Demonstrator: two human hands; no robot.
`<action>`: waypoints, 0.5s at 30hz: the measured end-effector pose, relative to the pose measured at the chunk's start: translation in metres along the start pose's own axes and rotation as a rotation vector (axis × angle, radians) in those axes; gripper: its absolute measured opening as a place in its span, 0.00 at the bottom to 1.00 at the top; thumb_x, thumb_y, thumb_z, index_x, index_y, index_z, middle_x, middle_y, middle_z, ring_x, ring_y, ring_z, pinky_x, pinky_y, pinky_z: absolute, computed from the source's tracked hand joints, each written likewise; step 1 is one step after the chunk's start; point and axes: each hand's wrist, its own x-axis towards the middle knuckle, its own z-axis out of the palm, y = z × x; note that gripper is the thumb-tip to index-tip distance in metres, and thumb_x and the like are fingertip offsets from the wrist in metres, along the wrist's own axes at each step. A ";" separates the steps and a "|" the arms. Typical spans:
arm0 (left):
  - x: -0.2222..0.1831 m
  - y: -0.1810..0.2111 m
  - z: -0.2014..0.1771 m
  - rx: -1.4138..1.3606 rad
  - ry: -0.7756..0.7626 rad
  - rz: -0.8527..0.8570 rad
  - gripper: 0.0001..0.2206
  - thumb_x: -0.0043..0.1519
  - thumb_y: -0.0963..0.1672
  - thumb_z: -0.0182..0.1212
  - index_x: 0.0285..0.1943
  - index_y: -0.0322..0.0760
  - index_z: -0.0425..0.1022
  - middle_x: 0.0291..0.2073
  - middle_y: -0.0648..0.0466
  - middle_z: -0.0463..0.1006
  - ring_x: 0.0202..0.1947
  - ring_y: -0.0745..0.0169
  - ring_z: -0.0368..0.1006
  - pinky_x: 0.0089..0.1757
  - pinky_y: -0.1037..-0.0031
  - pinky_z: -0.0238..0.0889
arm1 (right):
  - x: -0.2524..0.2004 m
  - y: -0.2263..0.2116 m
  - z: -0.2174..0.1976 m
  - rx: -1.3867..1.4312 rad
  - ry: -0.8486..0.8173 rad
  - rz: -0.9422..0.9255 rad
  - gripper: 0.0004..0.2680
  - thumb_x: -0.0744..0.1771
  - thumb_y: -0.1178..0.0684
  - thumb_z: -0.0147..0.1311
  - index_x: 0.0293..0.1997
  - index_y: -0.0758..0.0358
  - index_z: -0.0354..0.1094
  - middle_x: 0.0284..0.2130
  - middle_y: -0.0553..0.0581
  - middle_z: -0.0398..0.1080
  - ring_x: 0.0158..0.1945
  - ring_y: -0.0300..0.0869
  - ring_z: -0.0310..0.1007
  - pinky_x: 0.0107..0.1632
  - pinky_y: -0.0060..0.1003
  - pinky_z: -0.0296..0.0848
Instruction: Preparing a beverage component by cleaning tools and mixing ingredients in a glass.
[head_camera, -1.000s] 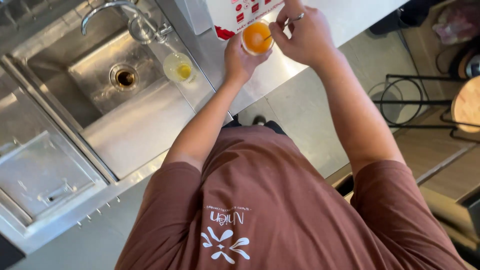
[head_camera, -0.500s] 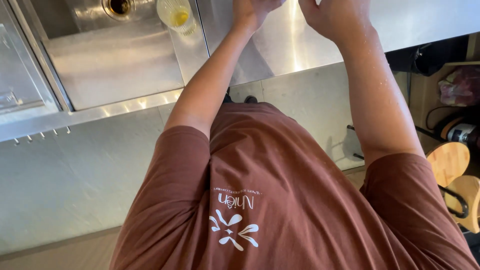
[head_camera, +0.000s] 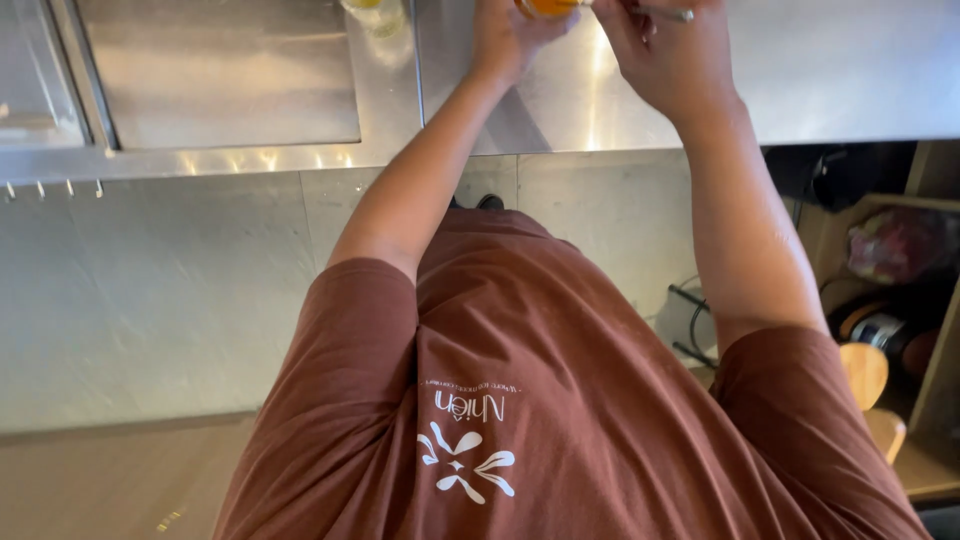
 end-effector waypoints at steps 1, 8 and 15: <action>-0.011 0.006 -0.006 0.011 0.032 0.013 0.28 0.54 0.43 0.84 0.58 0.32 0.71 0.50 0.51 0.83 0.51 0.60 0.82 0.52 0.70 0.77 | -0.003 0.002 0.004 0.060 0.014 -0.051 0.06 0.72 0.61 0.63 0.37 0.71 0.73 0.28 0.61 0.73 0.28 0.47 0.73 0.30 0.39 0.68; -0.103 0.089 -0.068 0.274 0.204 0.045 0.41 0.45 0.42 0.83 0.69 0.38 0.65 0.59 0.47 0.78 0.62 0.54 0.74 0.61 0.66 0.66 | -0.009 -0.033 0.053 0.324 -0.165 -0.108 0.04 0.74 0.61 0.57 0.45 0.71 0.74 0.39 0.60 0.76 0.39 0.44 0.79 0.44 0.36 0.76; -0.166 0.144 -0.186 0.327 0.254 -0.119 0.38 0.47 0.43 0.81 0.68 0.38 0.67 0.57 0.47 0.78 0.59 0.52 0.75 0.58 0.68 0.68 | 0.029 -0.142 0.130 0.529 -0.429 -0.069 0.04 0.69 0.58 0.59 0.45 0.69 0.73 0.38 0.60 0.75 0.39 0.46 0.76 0.41 0.39 0.74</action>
